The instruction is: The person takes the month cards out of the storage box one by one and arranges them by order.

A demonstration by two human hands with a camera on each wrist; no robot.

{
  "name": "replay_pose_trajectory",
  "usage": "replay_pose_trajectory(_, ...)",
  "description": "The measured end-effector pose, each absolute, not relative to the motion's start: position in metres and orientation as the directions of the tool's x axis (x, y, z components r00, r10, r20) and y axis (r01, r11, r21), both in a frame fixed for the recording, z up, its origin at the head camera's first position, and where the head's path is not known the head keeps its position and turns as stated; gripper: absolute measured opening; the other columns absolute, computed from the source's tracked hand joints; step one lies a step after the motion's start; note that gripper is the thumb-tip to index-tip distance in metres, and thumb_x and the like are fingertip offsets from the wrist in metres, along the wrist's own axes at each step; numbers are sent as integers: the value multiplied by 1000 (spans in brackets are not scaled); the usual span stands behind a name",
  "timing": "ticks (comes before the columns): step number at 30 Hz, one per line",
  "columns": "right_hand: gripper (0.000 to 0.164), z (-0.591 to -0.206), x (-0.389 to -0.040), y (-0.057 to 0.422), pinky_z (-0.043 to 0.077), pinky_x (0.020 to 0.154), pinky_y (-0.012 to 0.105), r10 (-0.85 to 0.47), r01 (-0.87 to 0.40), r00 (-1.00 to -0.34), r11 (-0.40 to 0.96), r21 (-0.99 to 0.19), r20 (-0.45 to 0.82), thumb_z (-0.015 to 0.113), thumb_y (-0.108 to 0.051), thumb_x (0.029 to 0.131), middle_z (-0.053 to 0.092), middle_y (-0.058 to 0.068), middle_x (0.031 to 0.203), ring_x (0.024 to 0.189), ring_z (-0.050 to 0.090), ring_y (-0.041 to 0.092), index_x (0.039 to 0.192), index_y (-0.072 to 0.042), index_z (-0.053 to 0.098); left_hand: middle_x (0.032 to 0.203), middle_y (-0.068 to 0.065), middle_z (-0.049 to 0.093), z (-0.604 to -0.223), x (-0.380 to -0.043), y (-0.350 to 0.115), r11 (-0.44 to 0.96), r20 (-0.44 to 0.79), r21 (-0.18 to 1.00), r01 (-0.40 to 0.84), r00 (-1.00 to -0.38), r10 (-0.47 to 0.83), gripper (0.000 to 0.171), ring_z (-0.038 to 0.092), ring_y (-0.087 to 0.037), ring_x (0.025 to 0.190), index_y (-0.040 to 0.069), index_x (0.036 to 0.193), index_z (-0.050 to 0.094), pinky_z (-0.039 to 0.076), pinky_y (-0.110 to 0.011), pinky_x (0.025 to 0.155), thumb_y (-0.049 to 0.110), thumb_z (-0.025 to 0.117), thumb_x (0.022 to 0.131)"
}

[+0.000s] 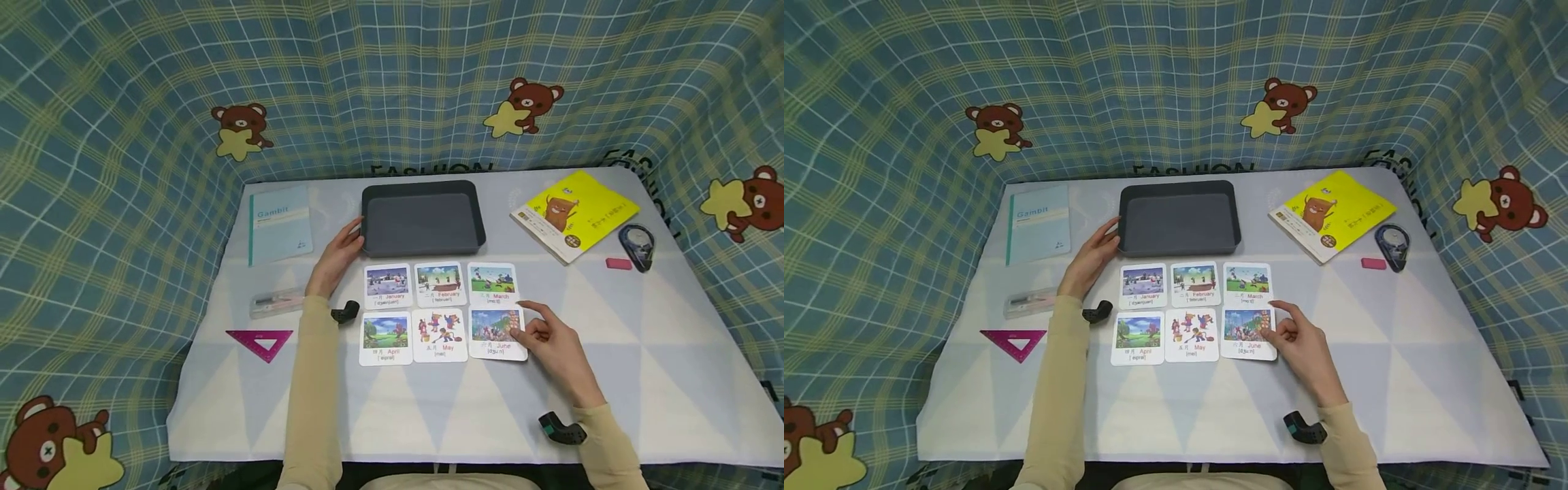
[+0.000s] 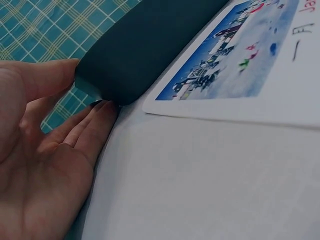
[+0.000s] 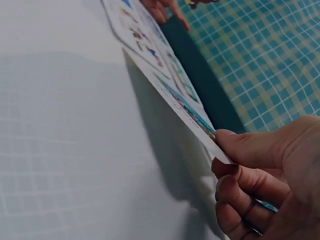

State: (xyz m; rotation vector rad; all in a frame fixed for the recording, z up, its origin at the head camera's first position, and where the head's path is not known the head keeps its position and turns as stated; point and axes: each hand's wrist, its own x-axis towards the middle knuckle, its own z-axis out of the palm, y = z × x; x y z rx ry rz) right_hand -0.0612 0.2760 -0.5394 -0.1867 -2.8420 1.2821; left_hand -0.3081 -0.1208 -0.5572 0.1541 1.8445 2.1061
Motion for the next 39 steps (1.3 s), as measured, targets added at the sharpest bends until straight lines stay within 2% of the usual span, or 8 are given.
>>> replay_pose_trajectory(11, 49, -553, -73, 260, 35, 56, 25, -3, -81, -992, 763, -641, 122, 81, -15, 89, 53, -4, 73, 58, 43, 9, 132, -5, 58, 165, -10, 28, -563, -298, -140, -110, -146, 977, -181, -953, 266, 56, 26, -21, 151, 29, 158, 39, 22, -40, 124, 18, 57, 106)
replay_pose_trajectory(19, 63, -549, -79, 267, 34, 57, 27, 2, -30, -999, 794, -607, 52, 79, -13, 90, 52, 1, 72, 59, 44, 15, 143, -5, 47, 163, -11, 33, -564, -292, -142, -109, -145, 979, -174, -962, 230, 55, 32, -21, 149, 29, 156, 44, 28, -40, 122, 16, 59, 105)
replay_pose_trajectory(25, 68, -551, -97, 284, 35, 58, 25, -4, -10, -1000, 784, -621, 12, 80, -22, 91, 54, 1, 75, 62, 46, 15, 146, -5, 44, 162, -11, 33, -568, -297, -138, -99, -120, 985, -144, -969, 217, 53, 34, -22, 148, 27, 156, 43, 29, -40, 121, 15, 56, 106)
replay_pose_trajectory(29, 63, -552, -116, 284, 40, 57, 23, 11, 4, -1000, 750, -661, 7, 74, -28, 96, 60, 5, 82, 69, 51, 17, 147, -6, 45, 161, -12, 37, -574, -290, -138, -29, -106, 993, -111, -984, 141, 51, 36, -23, 147, 24, 156, 44, 33, -41, 120, 17, 56, 106)
replay_pose_trajectory(32, 56, -552, -123, 281, 46, 63, 25, 31, 29, -999, 731, -682, -9, 65, -32, 102, 65, 10, 93, 76, 55, 21, 148, -9, 45, 159, -10, 41, -577, -279, -128, 77, -122, 990, -116, -988, 89, 48, 41, -24, 144, 21, 155, 45, 38, -42, 116, 17, 53, 108)
replay_pose_trajectory(35, 50, -550, -138, 277, 51, 72, 33, 19, 3, -1000, 725, -689, 16, 59, -33, 104, 68, 14, 102, 84, 60, 25, 148, -11, 48, 157, -10, 44, -569, -273, -111, 226, -105, 969, -94, -994, 35, 46, 46, -28, 140, 17, 155, 46, 43, -43, 113, 18, 49, 109)
replay_pose_trajectory(37, 47, -548, -151, 274, 54, 79, 41, 3, -37, -998, 727, -686, 57, 58, -32, 105, 68, 17, 106, 89, 63, 28, 146, -11, 51, 157, -10, 43, -557, -272, -94, 349, -60, 936, -54, -998, 8, 45, 49, -32, 137, 14, 154, 46, 45, -44, 111, 17, 48, 108)
replay_pose_trajectory(39, 45, -546, -166, 272, 54, 83, 48, -23, -91, -994, 725, -683, 108, 58, -29, 105, 67, 19, 109, 94, 64, 32, 144, -8, 52, 158, -13, 42, -546, -273, -77, 470, 20, 882, 24, -1000, 14, 45, 47, -35, 139, 9, 152, 47, 42, -45, 113, 15, 48, 108)
